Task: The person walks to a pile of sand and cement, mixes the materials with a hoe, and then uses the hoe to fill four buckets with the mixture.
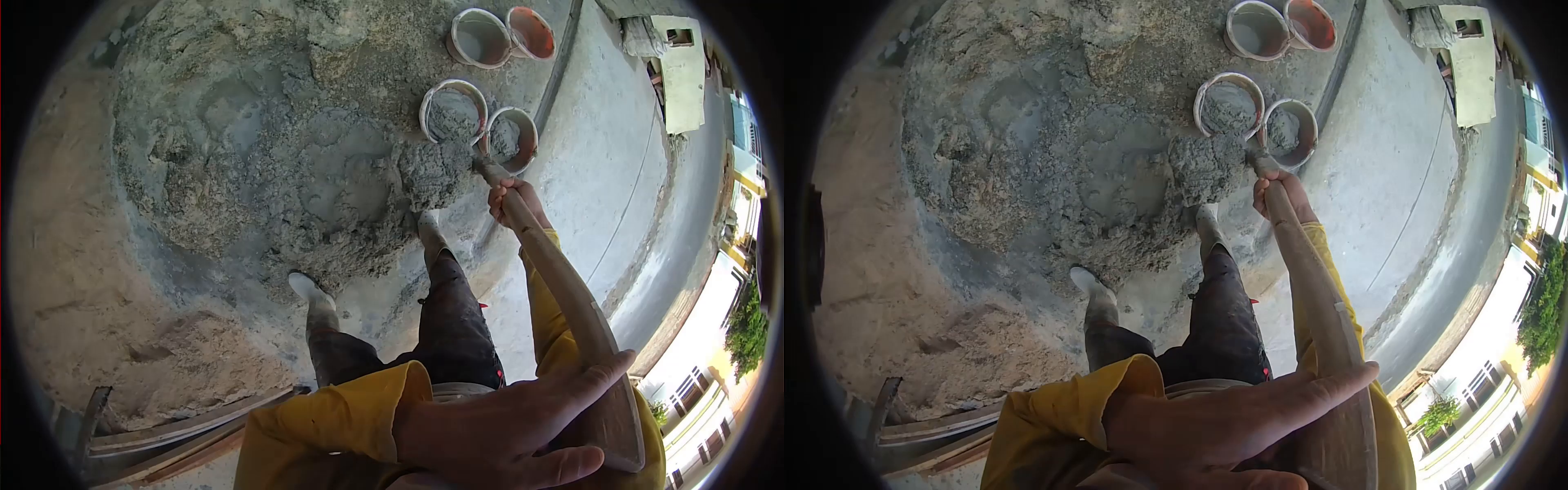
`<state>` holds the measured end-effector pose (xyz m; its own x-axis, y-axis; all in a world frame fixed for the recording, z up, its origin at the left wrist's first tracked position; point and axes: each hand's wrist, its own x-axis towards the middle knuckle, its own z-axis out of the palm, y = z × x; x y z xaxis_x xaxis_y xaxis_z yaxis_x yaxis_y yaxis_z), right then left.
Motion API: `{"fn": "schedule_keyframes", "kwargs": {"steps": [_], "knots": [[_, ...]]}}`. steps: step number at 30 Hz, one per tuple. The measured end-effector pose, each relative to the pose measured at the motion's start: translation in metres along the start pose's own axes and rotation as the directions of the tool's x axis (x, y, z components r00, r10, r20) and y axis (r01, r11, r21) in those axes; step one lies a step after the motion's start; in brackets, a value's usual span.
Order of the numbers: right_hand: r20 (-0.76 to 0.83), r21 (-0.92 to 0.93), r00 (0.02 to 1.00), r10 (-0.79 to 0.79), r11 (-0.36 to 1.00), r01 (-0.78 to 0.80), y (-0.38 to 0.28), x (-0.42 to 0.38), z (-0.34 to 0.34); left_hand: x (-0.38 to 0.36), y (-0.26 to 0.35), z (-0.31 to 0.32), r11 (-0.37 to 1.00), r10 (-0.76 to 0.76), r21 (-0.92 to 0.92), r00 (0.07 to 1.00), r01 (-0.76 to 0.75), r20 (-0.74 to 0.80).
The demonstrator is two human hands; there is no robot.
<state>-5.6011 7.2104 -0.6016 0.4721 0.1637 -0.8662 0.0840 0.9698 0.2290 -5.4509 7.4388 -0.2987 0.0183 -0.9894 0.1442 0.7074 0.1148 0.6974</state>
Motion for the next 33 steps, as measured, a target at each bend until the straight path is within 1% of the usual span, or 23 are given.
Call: {"fn": "schedule_keyframes", "kwargs": {"steps": [2,4,5,6,7,8,9,10,11,13,16,19,21,22,23,24,25,26,27,28,30,31,33], "knots": [[-0.087,-0.105,0.974,-0.207,0.975,0.197,-0.026,-0.035,0.012,0.003,-0.003,0.0,0.999,-0.023,-0.03,0.999,0.025,0.04],[-0.201,-0.259,0.879,-0.433,0.889,0.378,-0.044,-0.053,0.021,-0.013,0.009,-0.029,0.949,-0.283,-0.068,0.928,0.307,0.241],[-0.205,-0.262,0.878,-0.432,0.889,0.376,-0.049,-0.051,0.019,-0.026,0.004,-0.045,0.932,-0.362,0.084,0.914,0.352,0.185],[-0.193,-0.355,0.811,-0.553,0.809,0.468,-0.051,-0.046,0.014,-0.041,0.0,-0.06,0.888,-0.432,0.223,0.895,0.401,0.111],[-0.166,-0.446,0.732,-0.661,0.712,0.542,-0.051,-0.039,0.01,-0.047,0.005,-0.085,0.57,-0.821,0.215,0.561,0.793,0.108],[-0.217,-0.469,0.668,-0.712,0.676,0.568,-0.045,-0.025,0.006,-0.074,-0.026,-0.101,0.458,-0.845,0.355,0.523,0.815,-0.111],[-0.24,-0.527,0.588,-0.772,0.613,0.589,-0.03,-0.014,0.006,-0.101,-0.065,-0.124,0.27,-0.885,0.452,0.404,0.85,-0.233],[-0.224,-0.534,0.609,-0.761,0.618,0.576,-0.032,0.012,-0.021,-0.152,-0.127,-0.153,0.28,-0.778,0.554,0.523,0.784,-0.348],[-0.259,-0.483,0.649,-0.715,0.678,0.554,-0.027,0.031,-0.032,-0.166,-0.163,-0.177,0.126,-0.786,0.561,0.427,0.818,-0.447],[-0.26,-0.462,0.682,-0.684,0.708,0.534,-0.027,0.066,-0.06,-0.195,-0.237,-0.225,-0.024,-0.771,0.51,0.309,0.86,-0.558],[-0.307,-0.468,0.601,-0.738,0.667,0.58,-0.013,0.08,-0.062,-0.223,-0.29,-0.262,0.003,-0.697,0.497,0.358,0.868,-0.621],[-0.258,-0.453,0.564,-0.784,0.614,0.647,0.008,0.057,-0.039,-0.233,-0.273,-0.251,0.02,-0.643,0.509,0.401,0.861,-0.652],[-0.206,-0.44,0.622,-0.756,0.639,0.631,0.043,0.029,-0.025,-0.25,-0.241,-0.232,0.032,-0.615,0.589,0.48,0.808,-0.626],[-0.158,-0.463,0.63,-0.761,0.62,0.633,0.063,0.016,-0.013,-0.254,-0.211,-0.215,0.018,-0.63,0.585,0.463,0.811,-0.623],[-0.137,-0.446,0.641,-0.755,0.625,0.641,0.083,0.012,-0.011,-0.276,-0.192,-0.201,0.103,-0.635,0.562,0.489,0.821,-0.598],[-0.046,-0.432,0.677,-0.734,0.626,0.649,0.102,0.013,-0.018,-0.29,-0.16,-0.182,0.098,-0.674,0.546,0.459,0.832,-0.579],[-0.042,-0.427,0.716,-0.697,0.66,0.618,0.124,0.014,-0.015,-0.312,-0.135,-0.163,0.074,-0.707,0.547,0.431,0.834,-0.561],[-0.065,-0.43,0.759,-0.648,0.705,0.565,0.153,0.008,0.005,-0.344,-0.118,-0.142,0.129,-0.635,0.539,0.487,0.832,-0.599],[-0.075,-0.404,0.814,-0.576,0.764,0.504,0.173,0.023,-0.002,-0.367,-0.099,-0.124,0.086,-0.645,0.553,0.469,0.829,-0.603],[-0.052,-0.386,0.818,-0.572,0.767,0.512,0.199,0.036,0.002,-0.376,-0.075,-0.109,-0.042,-0.781,0.436,0.243,0.899,-0.575],[-0.029,-0.254,0.864,-0.503,0.84,0.48,0.239,0.069,0.014,-0.412,-0.049,-0.082,0.002,-0.677,0.422,0.312,0.907,-0.666],[-0.061,-0.269,0.895,-0.441,0.871,0.41,0.251,0.1,0.008,-0.437,-0.051,-0.083,-0.011,-0.759,0.463,0.294,0.886,-0.581],[-0.094,-0.267,0.91,-0.404,0.891,0.368,0.282,0.143,0.019,-0.425,-0.018,-0.072,0.055,-0.676,0.449,0.364,0.892,-0.641]]}}
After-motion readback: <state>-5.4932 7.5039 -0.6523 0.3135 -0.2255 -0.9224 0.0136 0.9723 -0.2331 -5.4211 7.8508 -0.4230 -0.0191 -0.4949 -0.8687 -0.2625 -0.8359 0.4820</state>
